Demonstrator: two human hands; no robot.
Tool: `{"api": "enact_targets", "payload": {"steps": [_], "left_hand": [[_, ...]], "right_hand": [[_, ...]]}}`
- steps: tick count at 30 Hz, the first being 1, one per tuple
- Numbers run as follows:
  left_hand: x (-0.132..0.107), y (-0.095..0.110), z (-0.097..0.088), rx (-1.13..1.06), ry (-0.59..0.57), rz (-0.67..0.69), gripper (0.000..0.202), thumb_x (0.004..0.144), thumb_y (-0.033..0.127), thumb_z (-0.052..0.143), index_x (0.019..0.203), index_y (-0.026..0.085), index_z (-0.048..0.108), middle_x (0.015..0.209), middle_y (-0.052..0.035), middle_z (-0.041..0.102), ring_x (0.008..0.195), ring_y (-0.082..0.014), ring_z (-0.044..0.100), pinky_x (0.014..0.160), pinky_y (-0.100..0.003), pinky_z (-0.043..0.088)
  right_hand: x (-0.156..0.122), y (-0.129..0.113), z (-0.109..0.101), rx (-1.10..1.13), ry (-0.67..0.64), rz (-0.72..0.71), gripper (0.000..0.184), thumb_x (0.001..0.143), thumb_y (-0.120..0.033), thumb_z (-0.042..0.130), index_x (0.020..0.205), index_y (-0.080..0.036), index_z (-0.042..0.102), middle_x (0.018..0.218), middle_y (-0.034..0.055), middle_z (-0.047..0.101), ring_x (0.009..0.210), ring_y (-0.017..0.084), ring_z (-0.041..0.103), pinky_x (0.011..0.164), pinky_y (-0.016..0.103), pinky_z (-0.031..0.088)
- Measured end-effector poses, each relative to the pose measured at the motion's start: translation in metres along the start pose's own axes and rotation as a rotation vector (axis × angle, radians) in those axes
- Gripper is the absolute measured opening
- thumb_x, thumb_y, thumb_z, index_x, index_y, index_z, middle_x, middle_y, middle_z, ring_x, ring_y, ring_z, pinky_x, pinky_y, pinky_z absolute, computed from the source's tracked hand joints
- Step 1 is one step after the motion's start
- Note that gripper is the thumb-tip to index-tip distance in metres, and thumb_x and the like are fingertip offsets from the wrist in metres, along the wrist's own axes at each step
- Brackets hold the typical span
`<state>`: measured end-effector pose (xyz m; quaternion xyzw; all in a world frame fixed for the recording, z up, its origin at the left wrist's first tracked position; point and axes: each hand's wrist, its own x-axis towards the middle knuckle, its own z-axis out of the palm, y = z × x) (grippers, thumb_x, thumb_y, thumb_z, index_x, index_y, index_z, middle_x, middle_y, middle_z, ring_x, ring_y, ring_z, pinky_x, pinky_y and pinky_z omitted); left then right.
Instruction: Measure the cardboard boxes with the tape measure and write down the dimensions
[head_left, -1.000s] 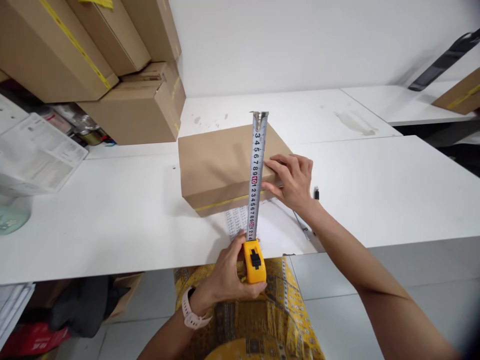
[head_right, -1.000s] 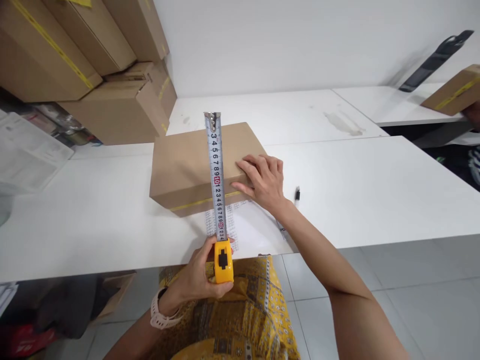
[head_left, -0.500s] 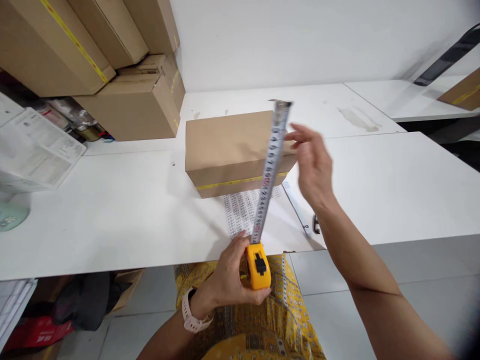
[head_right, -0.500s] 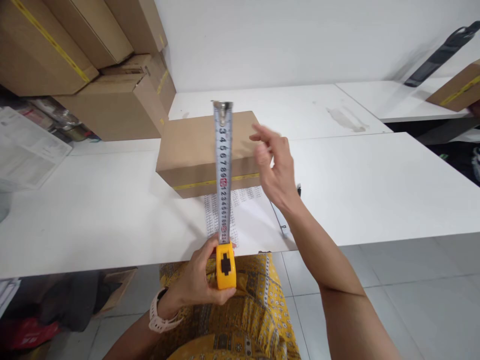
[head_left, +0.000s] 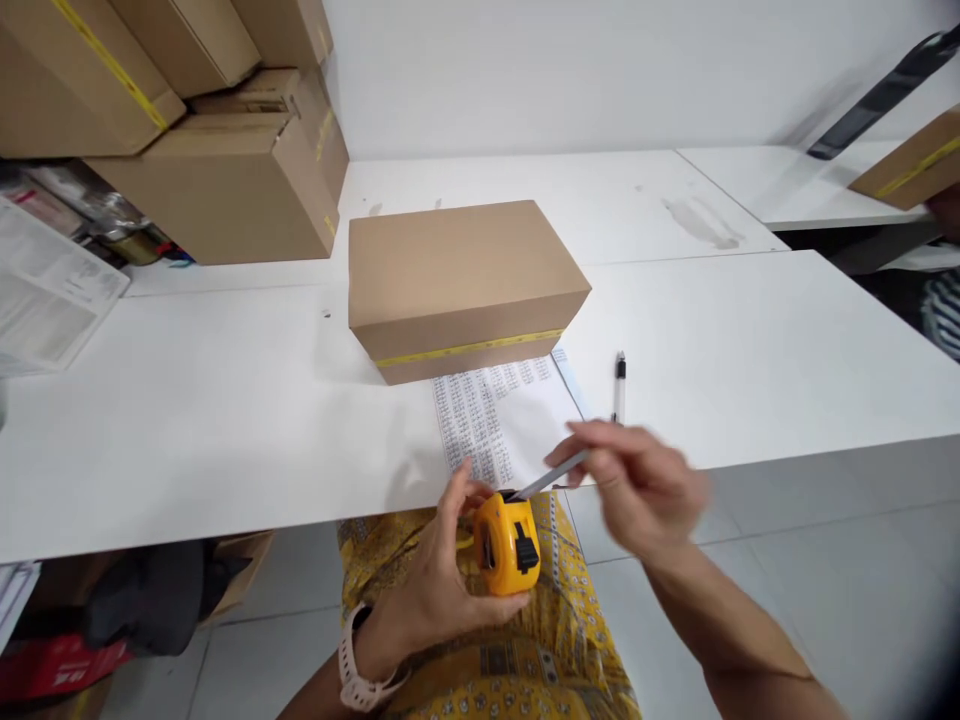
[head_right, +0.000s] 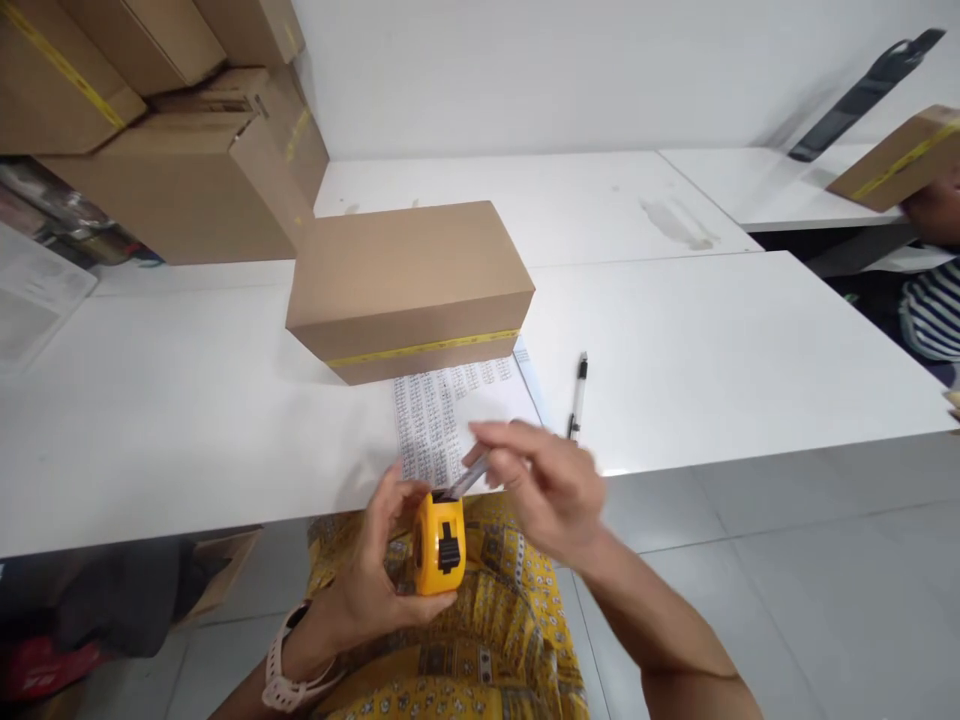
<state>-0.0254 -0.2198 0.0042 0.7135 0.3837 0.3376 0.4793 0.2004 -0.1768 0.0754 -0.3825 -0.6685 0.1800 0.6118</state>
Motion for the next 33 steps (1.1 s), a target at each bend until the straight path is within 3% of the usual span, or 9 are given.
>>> {"api": "enact_targets", "payload": {"steps": [4, 8, 13, 15, 18, 22, 26, 29, 33], "left_hand": [[0.002, -0.001, -0.005, 0.047, 0.138, 0.085, 0.118, 0.075, 0.036, 0.087, 0.166, 0.031, 0.012, 0.134, -0.0135, 0.059, 0.120, -0.0319, 0.065, 0.095, -0.047, 0.061], [0.022, 0.017, -0.032, 0.234, 0.331, 0.317, 0.109, 0.079, 0.040, 0.084, 0.165, 0.030, 0.019, 0.128, -0.0117, 0.060, 0.114, -0.0305, 0.067, 0.095, -0.049, 0.062], [0.077, 0.056, -0.090, 0.558, 0.545, 0.460, 0.097, 0.075, 0.037, 0.089, 0.157, 0.037, 0.037, 0.144, -0.0051, 0.054, 0.125, -0.0330, 0.060, 0.101, -0.052, 0.059], [0.107, 0.067, -0.111, 0.684, 0.586, 0.552, 0.087, 0.080, 0.036, 0.086, 0.154, 0.037, 0.040, 0.146, -0.0002, 0.055, 0.130, -0.0317, 0.056, 0.106, -0.050, 0.055], [0.155, 0.064, -0.136, 0.838, 0.555, 0.650, 0.074, 0.084, 0.039, 0.083, 0.149, 0.031, 0.049, 0.142, -0.0013, 0.060, 0.126, -0.0274, 0.056, 0.109, -0.048, 0.051], [0.205, 0.037, -0.156, 0.911, 0.459, 0.519, 0.070, 0.085, 0.052, 0.081, 0.145, 0.026, 0.055, 0.140, -0.0028, 0.061, 0.117, -0.0247, 0.056, 0.111, -0.051, 0.047], [0.214, 0.030, -0.151, 0.975, 0.434, 0.562, 0.054, 0.092, 0.049, 0.073, 0.135, 0.018, 0.062, 0.145, -0.0059, 0.059, 0.127, -0.0279, 0.052, 0.115, -0.060, 0.041], [0.198, 0.038, -0.122, 0.955, 0.448, 0.700, 0.038, 0.099, 0.035, 0.065, 0.133, 0.018, 0.063, 0.143, -0.0076, 0.062, 0.132, -0.0282, 0.054, 0.115, -0.058, 0.043], [0.177, 0.020, -0.072, 0.762, 0.057, 0.736, 0.025, 0.103, 0.022, 0.052, 0.121, 0.018, 0.069, 0.122, -0.0061, 0.074, 0.117, -0.0205, 0.068, 0.104, -0.042, 0.055]], "right_hand": [[-0.031, 0.018, 0.008, -0.370, 0.034, -0.218, 0.040, 0.092, -0.004, 0.061, 0.126, -0.025, 0.069, 0.065, -0.0046, 0.070, 0.048, 0.010, 0.059, 0.044, 0.023, 0.044], [-0.024, 0.063, -0.025, -0.773, 0.293, 0.173, 0.010, 0.097, -0.025, 0.061, 0.096, -0.022, 0.070, 0.072, -0.0007, 0.069, 0.055, 0.012, 0.058, 0.057, 0.027, 0.047], [-0.011, 0.120, -0.064, -1.082, 0.137, 0.680, 0.035, 0.095, -0.050, 0.055, 0.111, -0.020, 0.065, 0.104, 0.0127, 0.070, 0.093, 0.028, 0.063, 0.072, 0.039, 0.048], [-0.010, 0.130, -0.068, -1.117, 0.057, 0.755, 0.044, 0.094, -0.052, 0.055, 0.122, -0.019, 0.062, 0.112, 0.0164, 0.068, 0.103, 0.033, 0.061, 0.076, 0.043, 0.048], [-0.009, 0.133, -0.068, -1.134, -0.029, 0.792, 0.045, 0.096, -0.042, 0.049, 0.133, -0.017, 0.058, 0.114, 0.0193, 0.067, 0.097, 0.033, 0.063, 0.076, 0.045, 0.047], [-0.007, 0.130, -0.075, -1.096, -0.064, 0.778, 0.043, 0.096, -0.028, 0.043, 0.134, -0.016, 0.061, 0.106, 0.0190, 0.068, 0.082, 0.028, 0.062, 0.074, 0.042, 0.045], [-0.011, 0.121, -0.089, -0.564, 0.101, 0.761, 0.038, 0.095, -0.032, 0.049, 0.125, -0.019, 0.069, 0.079, 0.0055, 0.064, 0.069, 0.021, 0.059, 0.072, 0.040, 0.049], [-0.016, 0.106, -0.095, -0.022, 0.191, 0.692, 0.033, 0.089, -0.037, 0.061, 0.118, -0.026, 0.071, 0.082, 0.0026, 0.066, 0.076, 0.020, 0.065, 0.078, 0.042, 0.054], [-0.019, 0.089, -0.088, 0.152, 0.155, 0.542, 0.041, 0.077, -0.041, 0.080, 0.116, -0.034, 0.069, 0.091, 0.0010, 0.069, 0.084, 0.021, 0.067, 0.083, 0.043, 0.055]]}}
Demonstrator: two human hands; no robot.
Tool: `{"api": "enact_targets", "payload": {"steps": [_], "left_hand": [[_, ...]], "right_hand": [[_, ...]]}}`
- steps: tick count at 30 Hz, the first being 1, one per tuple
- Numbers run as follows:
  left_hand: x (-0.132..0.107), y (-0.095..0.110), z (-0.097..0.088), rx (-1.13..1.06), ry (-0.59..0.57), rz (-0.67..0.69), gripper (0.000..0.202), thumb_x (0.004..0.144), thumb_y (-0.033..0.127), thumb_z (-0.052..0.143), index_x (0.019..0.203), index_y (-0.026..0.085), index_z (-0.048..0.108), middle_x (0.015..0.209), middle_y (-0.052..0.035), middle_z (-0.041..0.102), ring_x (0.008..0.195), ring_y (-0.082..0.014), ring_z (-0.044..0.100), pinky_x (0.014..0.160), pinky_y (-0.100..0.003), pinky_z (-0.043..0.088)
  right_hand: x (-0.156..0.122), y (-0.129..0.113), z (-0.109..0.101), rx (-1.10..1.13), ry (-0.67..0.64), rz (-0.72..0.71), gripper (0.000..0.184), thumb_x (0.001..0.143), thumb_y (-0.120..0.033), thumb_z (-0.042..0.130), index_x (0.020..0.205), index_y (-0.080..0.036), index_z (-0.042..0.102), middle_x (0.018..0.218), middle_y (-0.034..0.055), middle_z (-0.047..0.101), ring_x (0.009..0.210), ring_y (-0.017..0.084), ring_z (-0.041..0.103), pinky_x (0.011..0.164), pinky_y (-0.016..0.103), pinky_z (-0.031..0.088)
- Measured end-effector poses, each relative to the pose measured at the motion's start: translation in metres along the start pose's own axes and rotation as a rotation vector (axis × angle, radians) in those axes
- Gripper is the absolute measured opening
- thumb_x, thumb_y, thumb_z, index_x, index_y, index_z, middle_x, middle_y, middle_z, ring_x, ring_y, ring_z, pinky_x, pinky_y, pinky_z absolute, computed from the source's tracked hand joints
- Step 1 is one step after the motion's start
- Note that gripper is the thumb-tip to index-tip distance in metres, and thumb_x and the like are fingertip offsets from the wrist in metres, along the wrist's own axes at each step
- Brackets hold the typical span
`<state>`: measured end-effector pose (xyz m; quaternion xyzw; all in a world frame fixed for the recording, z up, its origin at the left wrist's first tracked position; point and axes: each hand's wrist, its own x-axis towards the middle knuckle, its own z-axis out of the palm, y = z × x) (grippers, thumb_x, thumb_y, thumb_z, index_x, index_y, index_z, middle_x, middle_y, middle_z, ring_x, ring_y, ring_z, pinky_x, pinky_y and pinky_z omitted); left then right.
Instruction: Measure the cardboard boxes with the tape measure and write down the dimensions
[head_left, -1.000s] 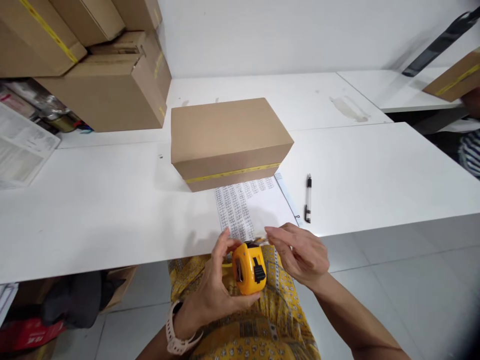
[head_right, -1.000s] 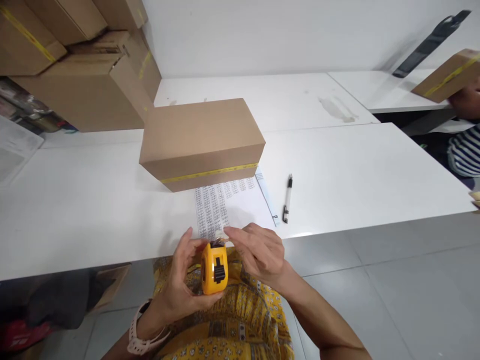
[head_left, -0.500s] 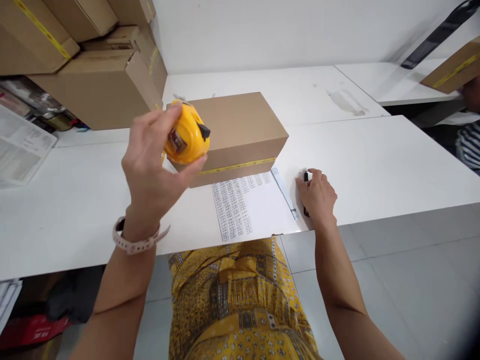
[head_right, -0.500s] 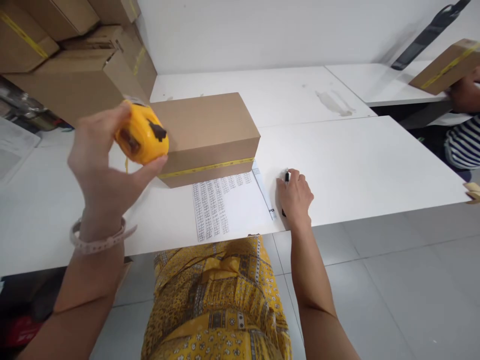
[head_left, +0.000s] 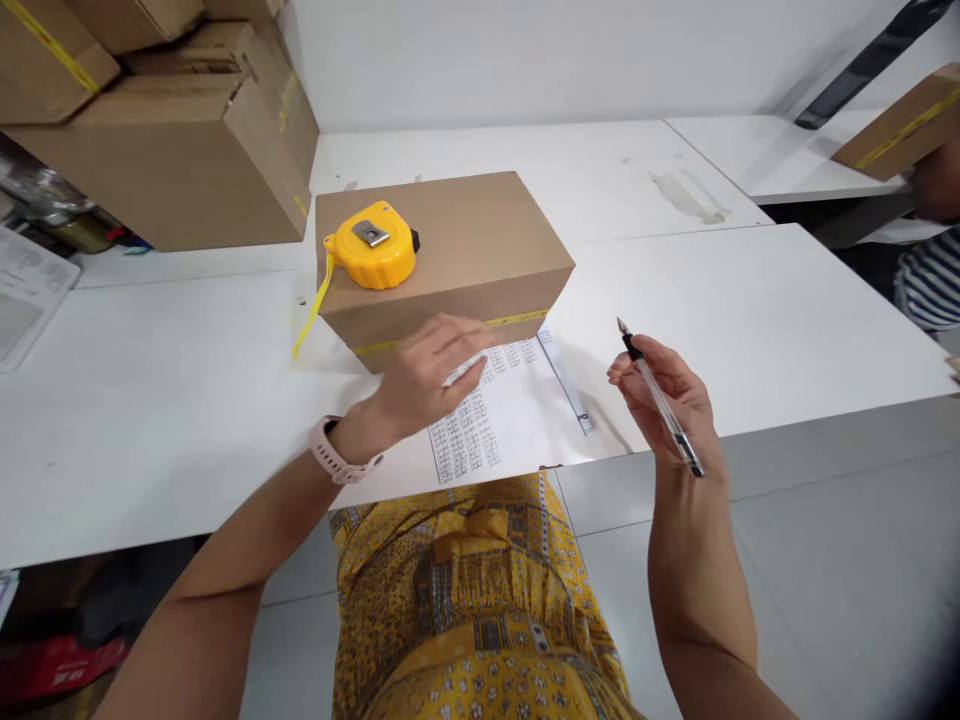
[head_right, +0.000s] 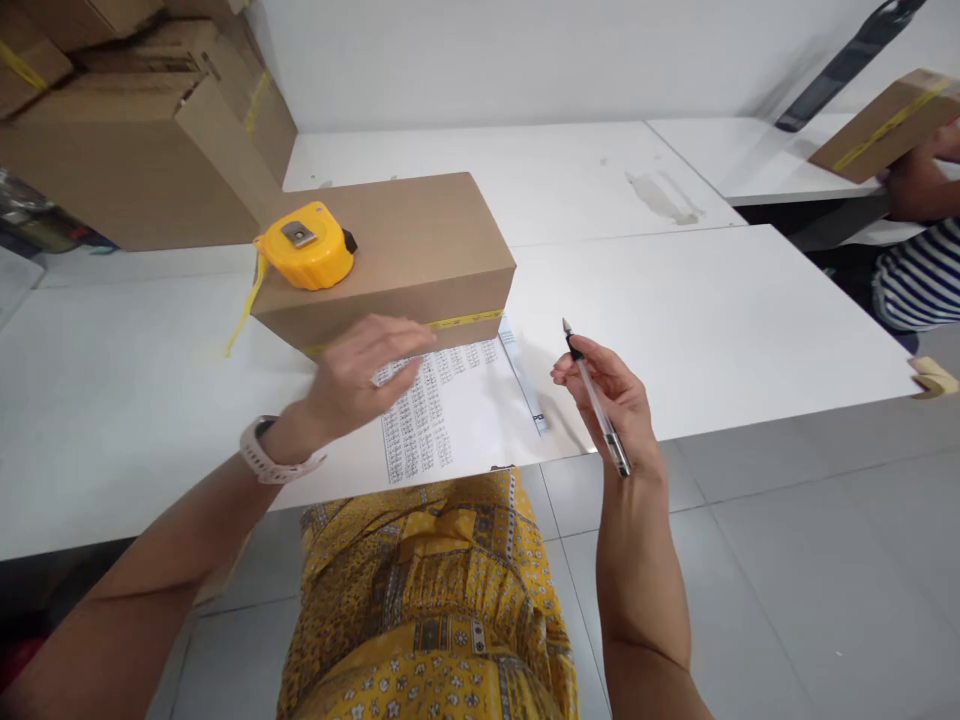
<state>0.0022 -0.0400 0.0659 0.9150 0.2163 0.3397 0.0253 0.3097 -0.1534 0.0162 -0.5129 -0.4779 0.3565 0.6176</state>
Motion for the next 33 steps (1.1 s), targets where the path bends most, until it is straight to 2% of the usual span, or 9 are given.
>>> {"api": "enact_targets", "payload": {"steps": [4, 6, 8, 12, 16, 19, 24, 27, 33], "left_hand": [[-0.028, -0.007, 0.042, -0.124, -0.281, 0.000, 0.024, 0.100, 0.020, 0.054, 0.113, 0.014, 0.073, 0.121, -0.0109, 0.075, 0.118, -0.0228, 0.068, 0.102, -0.040, 0.057], [-0.038, -0.015, 0.051, -0.111, -0.368, -0.015, 0.026, 0.098, 0.023, 0.058, 0.118, 0.015, 0.073, 0.130, -0.0124, 0.071, 0.125, -0.0261, 0.064, 0.106, -0.044, 0.054], [-0.042, -0.019, 0.054, -0.097, -0.411, -0.018, 0.031, 0.096, 0.027, 0.062, 0.124, 0.017, 0.072, 0.138, -0.0129, 0.067, 0.130, -0.0286, 0.060, 0.109, -0.048, 0.051], [-0.043, -0.017, 0.053, -0.084, -0.423, -0.013, 0.036, 0.094, 0.030, 0.065, 0.127, 0.019, 0.071, 0.146, -0.0144, 0.061, 0.134, -0.0317, 0.056, 0.110, -0.051, 0.048], [-0.043, -0.014, 0.053, -0.127, -0.418, -0.024, 0.037, 0.094, 0.030, 0.066, 0.128, 0.016, 0.071, 0.145, -0.0160, 0.061, 0.134, -0.0333, 0.055, 0.111, -0.052, 0.047], [-0.044, -0.015, 0.055, -0.168, -0.420, -0.051, 0.038, 0.094, 0.030, 0.066, 0.129, 0.018, 0.071, 0.147, -0.0156, 0.060, 0.136, -0.0332, 0.052, 0.112, -0.053, 0.045], [-0.047, -0.015, 0.058, -0.193, -0.409, -0.073, 0.037, 0.095, 0.032, 0.064, 0.130, 0.019, 0.071, 0.148, -0.0152, 0.058, 0.137, -0.0332, 0.051, 0.113, -0.055, 0.043], [-0.048, -0.014, 0.060, -0.189, -0.395, -0.071, 0.038, 0.095, 0.032, 0.063, 0.130, 0.018, 0.070, 0.147, -0.0158, 0.059, 0.137, -0.0338, 0.051, 0.114, -0.054, 0.042], [-0.047, -0.013, 0.059, -0.185, -0.370, -0.063, 0.037, 0.097, 0.032, 0.062, 0.129, 0.016, 0.071, 0.145, -0.0166, 0.060, 0.136, -0.0337, 0.052, 0.113, -0.053, 0.043]], "right_hand": [[-0.004, -0.001, 0.023, 0.001, -0.012, 0.011, 0.036, 0.079, -0.059, 0.079, 0.092, -0.029, 0.065, 0.067, -0.0038, 0.056, 0.062, 0.015, 0.054, 0.064, 0.034, 0.047], [-0.003, 0.002, 0.037, -0.001, -0.029, 0.093, 0.040, 0.090, -0.064, 0.065, 0.080, -0.025, 0.060, 0.058, -0.0056, 0.046, 0.053, 0.012, 0.043, 0.057, 0.030, 0.039], [0.002, 0.005, 0.052, -0.021, -0.087, 0.174, 0.044, 0.097, -0.064, 0.054, 0.080, -0.024, 0.061, 0.057, -0.0043, 0.050, 0.053, 0.013, 0.045, 0.058, 0.031, 0.039], [0.018, 0.009, 0.076, -0.038, -0.239, 0.233, 0.046, 0.097, -0.064, 0.052, 0.098, -0.021, 0.068, 0.076, 0.0036, 0.070, 0.078, 0.019, 0.065, 0.075, 0.035, 0.048], [0.030, 0.017, 0.091, -0.146, -0.253, 0.189, 0.042, 0.091, -0.061, 0.065, 0.078, -0.022, 0.058, 0.068, -0.0013, 0.058, 0.064, 0.013, 0.050, 0.060, 0.029, 0.040], [0.033, 0.026, 0.097, -0.223, -0.228, 0.155, 0.045, 0.092, -0.060, 0.064, 0.070, -0.023, 0.049, 0.062, -0.0044, 0.045, 0.058, 0.012, 0.039, 0.053, 0.028, 0.031], [0.033, 0.034, 0.098, -0.208, -0.245, 0.168, 0.031, 0.089, -0.051, 0.070, 0.086, -0.024, 0.056, 0.072, -0.0030, 0.058, 0.064, 0.013, 0.052, 0.058, 0.029, 0.040], [0.034, 0.037, 0.098, -0.148, -0.227, 0.237, 0.035, 0.083, -0.051, 0.077, 0.086, -0.025, 0.054, 0.070, -0.0023, 0.063, 0.063, 0.014, 0.057, 0.059, 0.031, 0.045], [0.034, 0.042, 0.101, -0.296, -0.146, 0.080, 0.037, 0.088, -0.046, 0.070, 0.067, -0.024, 0.049, 0.060, -0.0046, 0.048, 0.056, 0.012, 0.042, 0.053, 0.030, 0.035]]}}
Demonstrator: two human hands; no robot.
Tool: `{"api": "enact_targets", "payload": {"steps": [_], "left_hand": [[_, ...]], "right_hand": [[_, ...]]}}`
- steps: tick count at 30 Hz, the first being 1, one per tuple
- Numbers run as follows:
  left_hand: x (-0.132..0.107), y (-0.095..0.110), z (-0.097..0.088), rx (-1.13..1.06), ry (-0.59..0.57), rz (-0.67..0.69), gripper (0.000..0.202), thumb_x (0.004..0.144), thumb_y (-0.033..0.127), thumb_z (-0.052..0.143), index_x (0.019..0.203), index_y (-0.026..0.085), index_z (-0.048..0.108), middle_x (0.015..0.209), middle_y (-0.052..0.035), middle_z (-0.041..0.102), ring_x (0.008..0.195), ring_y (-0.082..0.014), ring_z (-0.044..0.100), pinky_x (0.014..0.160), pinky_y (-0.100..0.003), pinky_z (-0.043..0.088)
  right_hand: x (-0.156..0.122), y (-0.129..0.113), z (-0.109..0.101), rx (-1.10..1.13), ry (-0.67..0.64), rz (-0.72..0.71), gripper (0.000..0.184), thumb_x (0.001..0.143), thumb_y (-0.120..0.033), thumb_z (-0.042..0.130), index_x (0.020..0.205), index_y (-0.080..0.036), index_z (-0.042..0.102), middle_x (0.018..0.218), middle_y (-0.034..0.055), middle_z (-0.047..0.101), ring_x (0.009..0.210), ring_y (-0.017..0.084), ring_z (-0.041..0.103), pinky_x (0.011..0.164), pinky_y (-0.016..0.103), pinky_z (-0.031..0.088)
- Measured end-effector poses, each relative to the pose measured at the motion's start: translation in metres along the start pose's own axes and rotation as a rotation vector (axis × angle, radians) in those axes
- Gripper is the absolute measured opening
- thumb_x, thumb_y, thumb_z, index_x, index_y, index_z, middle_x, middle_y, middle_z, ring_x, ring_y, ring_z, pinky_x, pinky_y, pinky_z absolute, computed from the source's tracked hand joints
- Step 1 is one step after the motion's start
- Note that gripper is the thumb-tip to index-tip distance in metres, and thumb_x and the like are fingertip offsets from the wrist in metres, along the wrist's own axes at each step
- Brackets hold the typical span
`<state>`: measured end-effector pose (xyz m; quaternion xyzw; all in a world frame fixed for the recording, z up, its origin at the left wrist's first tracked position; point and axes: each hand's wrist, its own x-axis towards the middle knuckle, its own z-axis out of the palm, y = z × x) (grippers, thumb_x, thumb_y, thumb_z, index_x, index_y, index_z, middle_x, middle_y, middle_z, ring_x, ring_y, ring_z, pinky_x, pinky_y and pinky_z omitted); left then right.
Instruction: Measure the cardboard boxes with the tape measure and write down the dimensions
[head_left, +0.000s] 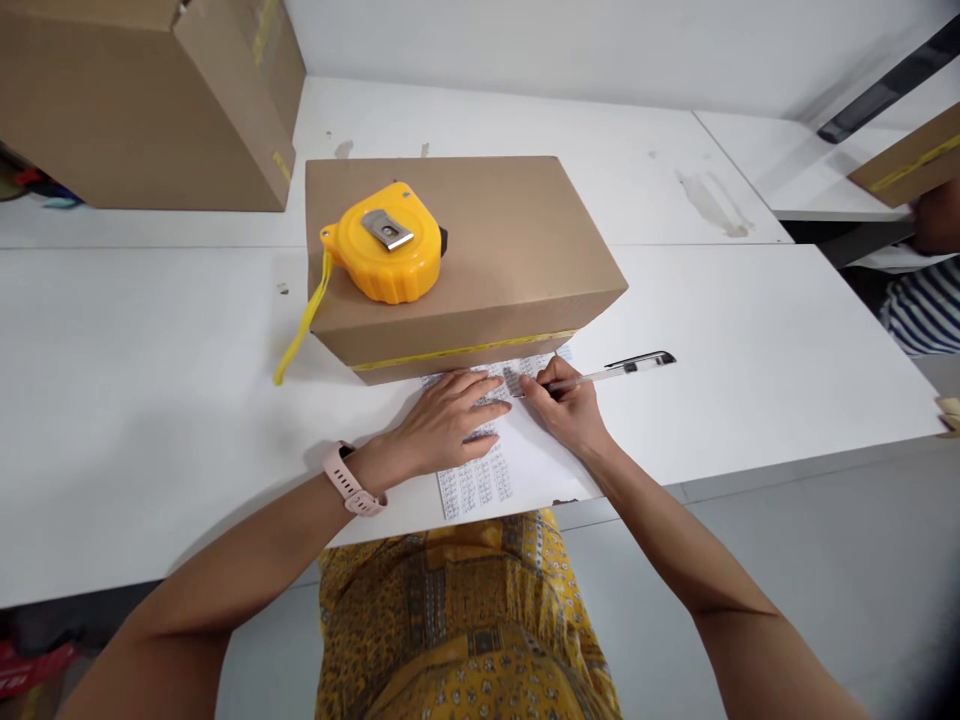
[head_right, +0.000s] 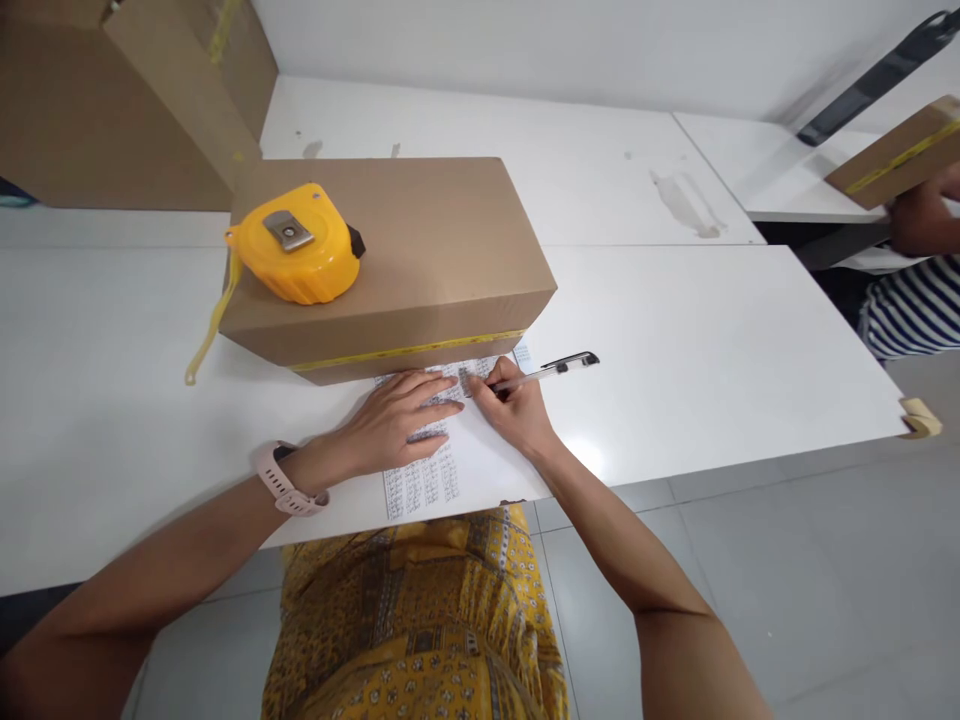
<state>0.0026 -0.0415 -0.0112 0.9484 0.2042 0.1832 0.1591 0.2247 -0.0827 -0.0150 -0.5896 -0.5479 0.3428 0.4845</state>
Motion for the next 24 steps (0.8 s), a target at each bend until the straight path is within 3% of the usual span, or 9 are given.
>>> {"api": "enact_targets", "payload": {"steps": [24], "left_hand": [[-0.0015, -0.0002, 0.0038, 0.047, 0.035, 0.009, 0.035, 0.098, 0.033, 0.061, 0.128, 0.017, 0.071, 0.145, -0.0152, 0.061, 0.135, -0.0320, 0.053, 0.113, -0.051, 0.044]], "right_hand": [[-0.0013, 0.0036, 0.0023, -0.082, -0.020, -0.117, 0.029, 0.090, -0.031, 0.066, 0.069, -0.024, 0.047, 0.058, -0.0063, 0.043, 0.053, 0.011, 0.038, 0.051, 0.028, 0.029]]}}
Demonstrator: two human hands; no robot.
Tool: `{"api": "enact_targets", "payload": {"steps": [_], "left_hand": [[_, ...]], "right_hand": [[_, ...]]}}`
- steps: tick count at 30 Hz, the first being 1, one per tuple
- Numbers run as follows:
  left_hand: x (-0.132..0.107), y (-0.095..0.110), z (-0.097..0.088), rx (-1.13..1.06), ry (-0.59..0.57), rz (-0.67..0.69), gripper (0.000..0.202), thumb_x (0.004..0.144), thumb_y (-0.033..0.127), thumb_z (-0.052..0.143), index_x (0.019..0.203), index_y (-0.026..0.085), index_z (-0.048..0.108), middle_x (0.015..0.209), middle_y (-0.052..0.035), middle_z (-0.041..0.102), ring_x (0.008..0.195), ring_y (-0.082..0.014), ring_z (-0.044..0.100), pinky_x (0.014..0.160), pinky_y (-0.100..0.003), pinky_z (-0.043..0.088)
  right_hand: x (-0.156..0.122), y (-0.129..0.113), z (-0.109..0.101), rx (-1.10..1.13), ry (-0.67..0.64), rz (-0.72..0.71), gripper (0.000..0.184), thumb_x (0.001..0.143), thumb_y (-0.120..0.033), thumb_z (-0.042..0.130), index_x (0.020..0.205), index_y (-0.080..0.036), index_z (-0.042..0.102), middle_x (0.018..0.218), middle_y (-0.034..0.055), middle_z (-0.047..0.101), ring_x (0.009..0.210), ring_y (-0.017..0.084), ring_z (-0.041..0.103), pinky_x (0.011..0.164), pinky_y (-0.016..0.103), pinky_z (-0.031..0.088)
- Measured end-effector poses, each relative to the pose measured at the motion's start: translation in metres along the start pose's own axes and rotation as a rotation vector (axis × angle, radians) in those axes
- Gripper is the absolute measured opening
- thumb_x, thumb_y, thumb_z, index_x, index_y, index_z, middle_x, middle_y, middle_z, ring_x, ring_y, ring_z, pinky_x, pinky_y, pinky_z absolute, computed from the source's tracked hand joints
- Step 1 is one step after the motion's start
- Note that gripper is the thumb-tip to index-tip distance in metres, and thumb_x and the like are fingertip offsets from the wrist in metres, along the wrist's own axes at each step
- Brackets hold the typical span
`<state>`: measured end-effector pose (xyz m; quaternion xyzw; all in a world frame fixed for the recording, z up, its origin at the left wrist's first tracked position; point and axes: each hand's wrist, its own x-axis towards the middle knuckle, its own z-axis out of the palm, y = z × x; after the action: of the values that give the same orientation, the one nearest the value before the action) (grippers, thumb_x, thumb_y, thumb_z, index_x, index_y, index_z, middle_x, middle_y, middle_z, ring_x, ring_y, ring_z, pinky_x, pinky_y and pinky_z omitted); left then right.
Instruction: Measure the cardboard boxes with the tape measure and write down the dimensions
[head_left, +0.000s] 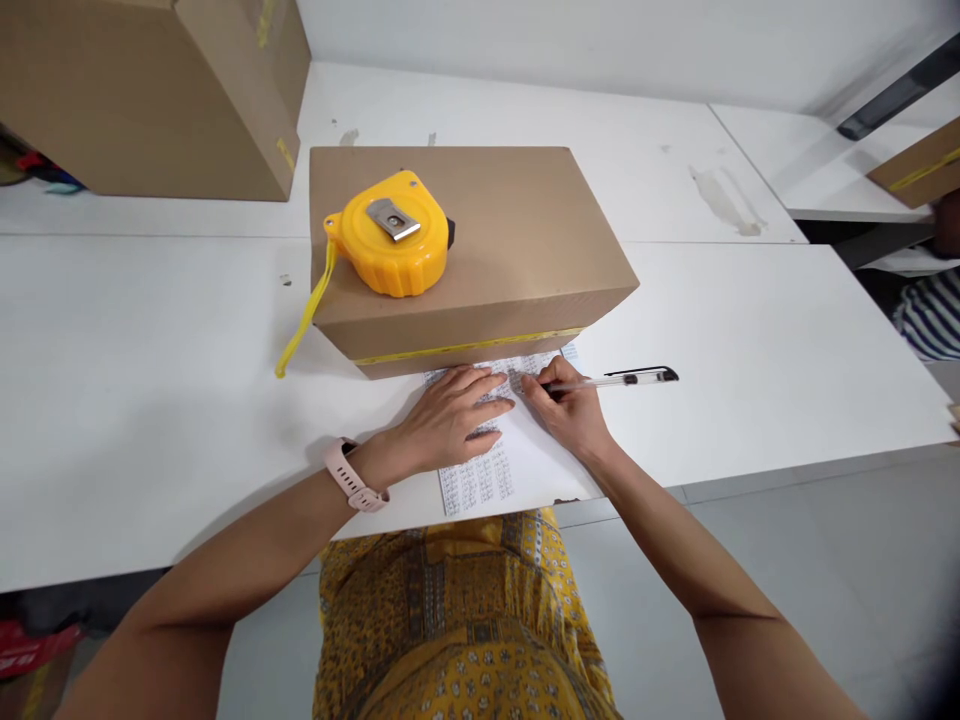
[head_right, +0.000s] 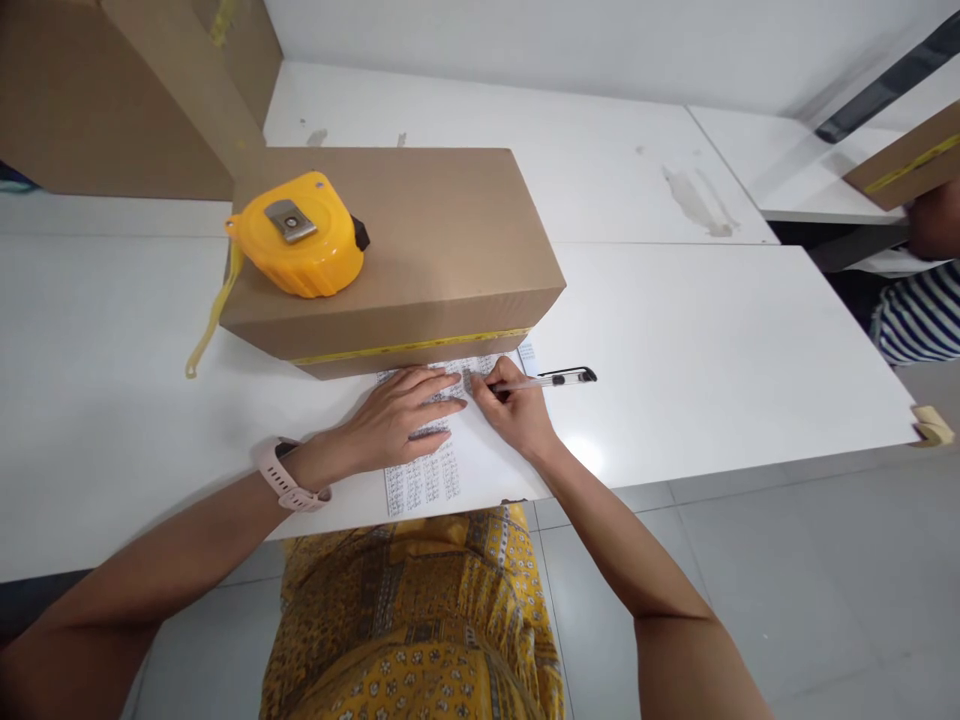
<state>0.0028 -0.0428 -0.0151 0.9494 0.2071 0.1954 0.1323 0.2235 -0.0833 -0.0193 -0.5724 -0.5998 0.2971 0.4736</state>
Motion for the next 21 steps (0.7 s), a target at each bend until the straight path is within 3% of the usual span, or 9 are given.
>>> {"api": "enact_targets", "payload": {"steps": [21], "left_hand": [[0.0006, 0.0012, -0.0013, 0.001, 0.011, 0.004, 0.034, 0.097, 0.032, 0.061, 0.126, 0.017, 0.072, 0.143, -0.0148, 0.062, 0.133, -0.0317, 0.054, 0.111, -0.050, 0.046]], "right_hand": [[0.0007, -0.0016, 0.0003, 0.001, 0.030, 0.016, 0.030, 0.089, -0.029, 0.066, 0.067, -0.024, 0.046, 0.058, -0.0059, 0.042, 0.055, 0.011, 0.038, 0.052, 0.028, 0.030]]}}
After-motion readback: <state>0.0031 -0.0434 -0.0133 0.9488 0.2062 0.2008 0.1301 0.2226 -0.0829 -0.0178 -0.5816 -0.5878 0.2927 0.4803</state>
